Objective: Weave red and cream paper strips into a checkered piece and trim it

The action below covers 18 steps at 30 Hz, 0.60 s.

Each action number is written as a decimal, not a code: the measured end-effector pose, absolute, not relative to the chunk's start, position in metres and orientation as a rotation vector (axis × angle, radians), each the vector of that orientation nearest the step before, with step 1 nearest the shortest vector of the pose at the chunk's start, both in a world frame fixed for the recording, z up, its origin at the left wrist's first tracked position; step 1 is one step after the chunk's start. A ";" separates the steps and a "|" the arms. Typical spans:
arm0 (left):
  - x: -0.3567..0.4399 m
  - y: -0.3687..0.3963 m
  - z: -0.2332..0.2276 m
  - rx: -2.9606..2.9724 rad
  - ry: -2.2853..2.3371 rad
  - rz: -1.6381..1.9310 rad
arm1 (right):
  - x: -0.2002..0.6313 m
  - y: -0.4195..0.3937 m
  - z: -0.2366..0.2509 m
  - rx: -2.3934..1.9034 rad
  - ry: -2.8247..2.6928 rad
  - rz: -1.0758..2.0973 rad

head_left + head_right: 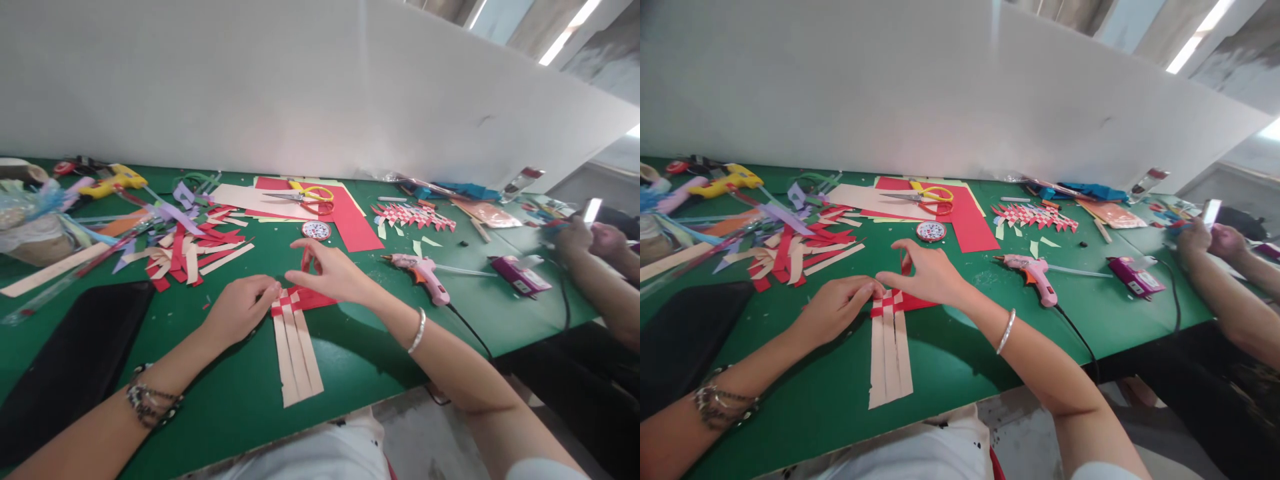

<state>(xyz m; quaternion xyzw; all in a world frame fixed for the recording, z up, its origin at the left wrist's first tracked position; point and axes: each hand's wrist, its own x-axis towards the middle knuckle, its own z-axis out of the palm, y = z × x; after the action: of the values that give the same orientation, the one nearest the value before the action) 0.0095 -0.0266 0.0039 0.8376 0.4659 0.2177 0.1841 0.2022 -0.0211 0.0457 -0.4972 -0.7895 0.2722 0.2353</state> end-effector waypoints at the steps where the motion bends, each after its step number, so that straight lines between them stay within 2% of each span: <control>1: 0.009 -0.026 0.003 2.367 1.307 0.619 | 0.202 -0.016 0.043 -1.391 -2.136 0.761; 13: 0.009 -0.028 -0.004 2.465 1.282 0.480 | 0.241 -0.014 0.022 -1.454 -2.064 0.691; 18: 0.007 -0.029 -0.004 2.637 1.163 0.442 | 0.244 -0.020 0.015 -1.504 -2.209 0.528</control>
<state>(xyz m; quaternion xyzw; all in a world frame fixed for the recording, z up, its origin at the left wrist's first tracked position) 0.0067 -0.0289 -0.0040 0.8986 0.3963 0.1507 0.1125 0.2435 -0.0197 0.0146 -0.5402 -0.7933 0.1896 0.2070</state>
